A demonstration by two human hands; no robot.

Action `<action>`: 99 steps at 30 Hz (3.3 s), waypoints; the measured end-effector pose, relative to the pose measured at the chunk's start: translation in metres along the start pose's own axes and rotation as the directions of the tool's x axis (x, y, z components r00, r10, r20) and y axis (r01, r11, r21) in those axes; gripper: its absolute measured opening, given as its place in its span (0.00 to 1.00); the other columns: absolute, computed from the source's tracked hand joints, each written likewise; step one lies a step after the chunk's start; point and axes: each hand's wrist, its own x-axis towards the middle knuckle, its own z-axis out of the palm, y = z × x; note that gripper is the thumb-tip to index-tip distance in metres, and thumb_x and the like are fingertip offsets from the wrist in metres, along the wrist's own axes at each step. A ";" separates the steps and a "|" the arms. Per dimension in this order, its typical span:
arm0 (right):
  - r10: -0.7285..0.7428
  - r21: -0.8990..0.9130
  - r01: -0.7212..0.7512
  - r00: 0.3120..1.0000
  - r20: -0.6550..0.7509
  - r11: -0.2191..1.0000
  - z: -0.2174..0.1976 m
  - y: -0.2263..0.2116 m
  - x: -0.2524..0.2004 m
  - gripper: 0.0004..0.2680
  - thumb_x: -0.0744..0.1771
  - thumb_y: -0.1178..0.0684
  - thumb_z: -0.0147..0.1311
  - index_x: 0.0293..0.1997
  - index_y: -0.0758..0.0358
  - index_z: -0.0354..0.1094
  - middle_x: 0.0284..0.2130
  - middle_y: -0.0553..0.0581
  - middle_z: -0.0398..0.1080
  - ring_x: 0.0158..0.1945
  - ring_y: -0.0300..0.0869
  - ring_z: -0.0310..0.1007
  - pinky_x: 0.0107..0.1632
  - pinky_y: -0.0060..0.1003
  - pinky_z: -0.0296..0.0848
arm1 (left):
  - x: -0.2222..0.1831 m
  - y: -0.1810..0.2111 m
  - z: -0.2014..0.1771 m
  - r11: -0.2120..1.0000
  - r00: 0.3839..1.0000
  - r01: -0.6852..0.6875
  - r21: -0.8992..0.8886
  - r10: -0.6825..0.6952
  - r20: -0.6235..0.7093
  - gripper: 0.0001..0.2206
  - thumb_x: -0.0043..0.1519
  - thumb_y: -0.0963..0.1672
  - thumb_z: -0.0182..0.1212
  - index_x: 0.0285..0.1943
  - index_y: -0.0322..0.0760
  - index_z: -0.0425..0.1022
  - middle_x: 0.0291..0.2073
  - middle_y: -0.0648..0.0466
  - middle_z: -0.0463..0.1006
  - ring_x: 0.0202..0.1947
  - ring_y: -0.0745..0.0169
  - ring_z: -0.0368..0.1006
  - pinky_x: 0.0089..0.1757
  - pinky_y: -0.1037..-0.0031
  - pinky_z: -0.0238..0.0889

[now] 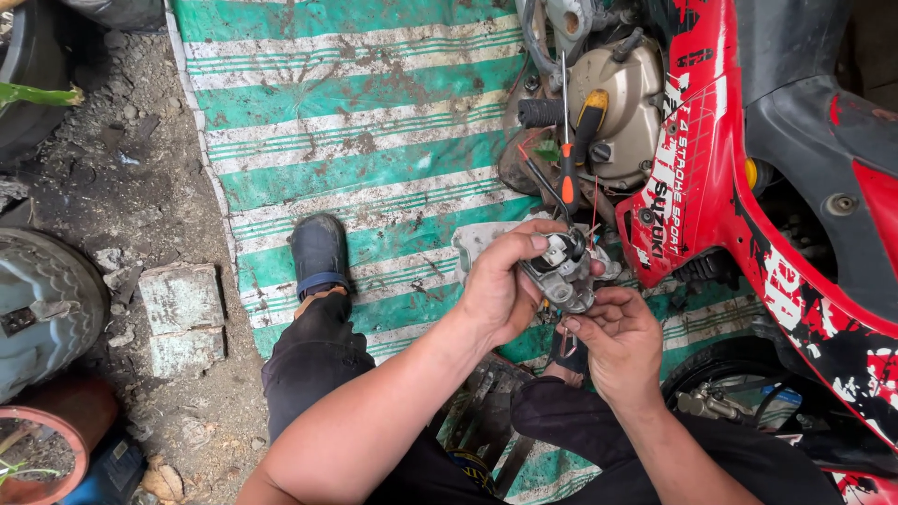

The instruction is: Disassembling and reassembling a motorcycle carburetor for cleaning and maintenance

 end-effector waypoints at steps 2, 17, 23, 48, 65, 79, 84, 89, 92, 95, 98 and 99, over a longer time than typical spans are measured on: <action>0.006 0.066 -0.006 1.000 0.007 0.998 -0.001 -0.002 0.001 0.17 0.62 0.71 0.69 0.52 0.71 0.67 0.35 0.67 0.82 0.35 0.48 0.88 0.36 0.40 0.89 | 0.007 -0.004 -0.005 0.995 0.999 0.036 -0.090 -0.034 0.019 0.15 0.60 0.44 0.66 0.54 0.33 0.79 0.37 0.39 0.85 0.39 0.45 0.88 0.40 0.59 0.84; 0.372 0.481 -0.443 0.897 0.240 0.757 0.001 -0.013 -0.013 0.07 0.75 0.59 0.52 0.57 0.70 0.75 0.44 0.66 0.79 0.40 0.47 0.76 0.39 0.42 0.71 | 0.012 -0.015 -0.037 0.975 0.961 0.127 -0.182 -0.075 0.267 0.14 0.62 0.41 0.60 0.55 0.27 0.75 0.40 0.30 0.82 0.40 0.37 0.81 0.43 0.60 0.75; 0.401 0.474 -0.454 0.891 0.214 0.755 0.005 -0.018 -0.011 0.07 0.75 0.60 0.51 0.53 0.69 0.75 0.37 0.65 0.78 0.35 0.43 0.74 0.34 0.36 0.69 | 0.014 -0.015 -0.039 0.969 0.952 0.149 -0.197 -0.087 0.292 0.13 0.61 0.40 0.59 0.54 0.27 0.74 0.42 0.29 0.82 0.41 0.37 0.81 0.45 0.59 0.76; 0.349 0.403 -0.484 0.863 0.365 0.777 0.024 -0.040 -0.013 0.10 0.77 0.55 0.45 0.59 0.74 0.70 0.43 0.67 0.75 0.42 0.50 0.74 0.42 0.46 0.74 | 0.016 0.000 -0.025 0.922 0.948 0.234 -0.310 -0.145 0.284 0.11 0.61 0.44 0.59 0.49 0.33 0.78 0.41 0.37 0.78 0.42 0.41 0.75 0.47 0.59 0.70; 0.403 0.388 -0.390 0.914 0.051 0.835 0.066 -0.047 -0.014 0.09 0.74 0.56 0.54 0.36 0.68 0.73 0.32 0.78 0.78 0.22 0.56 0.80 0.16 0.44 0.74 | 0.021 0.015 -0.042 0.940 0.986 0.168 -0.296 -0.164 0.038 0.16 0.52 0.52 0.63 0.39 0.38 0.77 0.32 0.43 0.69 0.33 0.43 0.70 0.43 0.48 0.71; 0.214 0.065 -0.216 0.976 0.045 0.974 0.086 -0.060 -0.012 0.13 0.75 0.57 0.48 0.32 0.71 0.71 0.15 0.72 0.73 0.12 0.48 0.73 0.15 0.37 0.71 | 0.026 0.006 -0.054 0.935 0.989 0.145 -0.324 -0.136 0.049 0.17 0.54 0.53 0.61 0.39 0.36 0.74 0.31 0.43 0.68 0.31 0.46 0.68 0.43 0.49 0.68; 0.070 -0.105 -0.059 0.992 0.108 0.993 0.086 -0.054 -0.011 0.16 0.76 0.57 0.44 0.32 0.72 0.74 0.15 0.68 0.74 0.12 0.45 0.74 0.15 0.35 0.71 | 0.028 0.008 -0.051 0.933 0.991 0.134 -0.333 -0.120 0.063 0.18 0.55 0.53 0.59 0.38 0.34 0.74 0.31 0.44 0.68 0.31 0.47 0.68 0.43 0.49 0.67; 0.070 0.223 -0.110 0.981 0.181 0.969 0.095 -0.066 -0.008 0.14 0.76 0.53 0.44 0.39 0.75 0.71 0.21 0.72 0.73 0.20 0.50 0.77 0.23 0.42 0.79 | 0.022 0.018 -0.043 0.943 0.989 0.137 -0.303 -0.115 0.088 0.18 0.55 0.53 0.59 0.39 0.34 0.73 0.31 0.45 0.66 0.31 0.46 0.67 0.44 0.48 0.66; 0.029 0.018 -0.033 0.981 0.192 0.999 0.087 -0.057 -0.014 0.16 0.76 0.53 0.39 0.35 0.73 0.70 0.17 0.64 0.69 0.16 0.46 0.73 0.20 0.37 0.72 | 0.020 0.023 -0.036 0.949 0.993 0.117 -0.294 -0.101 0.068 0.18 0.55 0.53 0.60 0.38 0.35 0.73 0.29 0.45 0.67 0.30 0.45 0.67 0.43 0.49 0.66; -0.039 -0.025 0.043 0.988 0.153 0.999 0.086 -0.047 -0.017 0.16 0.76 0.56 0.38 0.31 0.69 0.66 0.14 0.60 0.63 0.12 0.44 0.67 0.19 0.33 0.68 | 0.022 0.011 -0.045 0.925 0.990 0.140 -0.355 -0.119 0.080 0.19 0.56 0.53 0.59 0.39 0.33 0.74 0.30 0.44 0.66 0.30 0.46 0.66 0.43 0.50 0.65; -0.062 -0.123 0.080 0.987 0.148 0.989 0.090 -0.048 -0.017 0.17 0.76 0.57 0.36 0.28 0.67 0.65 0.13 0.57 0.61 0.12 0.43 0.64 0.18 0.32 0.66 | 0.019 0.008 -0.046 0.911 0.990 0.141 -0.386 -0.137 0.040 0.19 0.55 0.54 0.60 0.39 0.35 0.74 0.30 0.47 0.67 0.29 0.50 0.66 0.42 0.53 0.64; -0.064 -0.121 0.083 0.987 0.150 0.989 0.093 -0.052 -0.017 0.17 0.76 0.57 0.36 0.28 0.67 0.65 0.13 0.57 0.61 0.12 0.43 0.64 0.18 0.32 0.66 | 0.020 0.008 -0.047 0.912 0.990 0.140 -0.385 -0.134 0.041 0.19 0.55 0.54 0.60 0.39 0.35 0.74 0.30 0.47 0.67 0.29 0.50 0.66 0.42 0.53 0.64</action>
